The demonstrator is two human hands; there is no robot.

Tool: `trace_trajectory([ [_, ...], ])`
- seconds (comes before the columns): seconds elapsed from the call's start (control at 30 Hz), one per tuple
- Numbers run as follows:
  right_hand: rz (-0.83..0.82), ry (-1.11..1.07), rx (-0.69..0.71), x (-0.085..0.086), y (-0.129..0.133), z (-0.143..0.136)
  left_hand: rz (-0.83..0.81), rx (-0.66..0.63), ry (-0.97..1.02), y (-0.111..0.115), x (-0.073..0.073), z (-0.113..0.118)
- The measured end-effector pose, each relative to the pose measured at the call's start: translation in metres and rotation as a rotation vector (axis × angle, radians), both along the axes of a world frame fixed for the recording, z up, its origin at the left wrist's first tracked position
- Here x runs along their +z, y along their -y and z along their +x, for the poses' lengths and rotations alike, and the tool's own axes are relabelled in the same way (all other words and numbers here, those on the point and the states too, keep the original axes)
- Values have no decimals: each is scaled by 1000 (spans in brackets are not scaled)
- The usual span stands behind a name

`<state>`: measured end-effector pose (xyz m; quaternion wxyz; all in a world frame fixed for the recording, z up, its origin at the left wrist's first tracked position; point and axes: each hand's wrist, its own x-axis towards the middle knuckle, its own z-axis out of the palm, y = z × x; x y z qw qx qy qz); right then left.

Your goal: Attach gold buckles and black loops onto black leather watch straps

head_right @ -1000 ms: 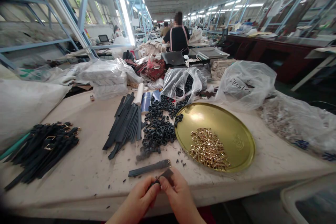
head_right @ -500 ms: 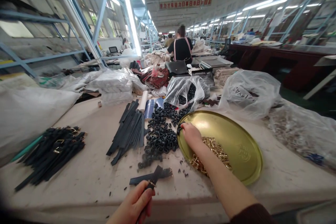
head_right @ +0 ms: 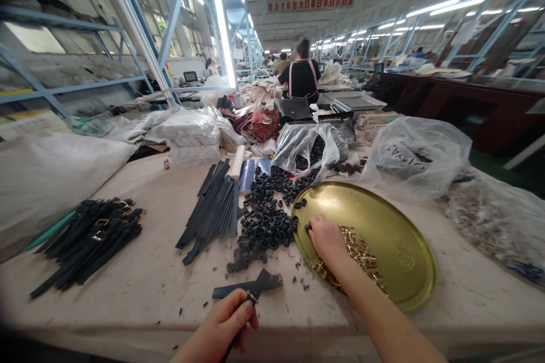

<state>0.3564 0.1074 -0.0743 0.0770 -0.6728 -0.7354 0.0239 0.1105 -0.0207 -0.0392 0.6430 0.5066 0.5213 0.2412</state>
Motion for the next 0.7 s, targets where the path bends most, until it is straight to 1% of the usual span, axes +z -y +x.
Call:
trace_trajectory([
  [0.1,-7,-8,7,3,8,3,3,-32,2,-5,8,8],
  [0.2,15,-48,6,6,10,-1,6,-56,-4,-7,12,13],
  [0.37,-6,-193,22,5,9,-15,12,-42,-36,-1,6,9],
  [0.5,-10,-407,-17,11,12,-17,30,-44,-46,3,2,3],
  [0.6,-54,-610,-32,21,34,-21,62,-50,-67,3,2,4],
  [0.7,-212,-939,-24,28,71,-35,115,-68,-98,-2,4,8],
])
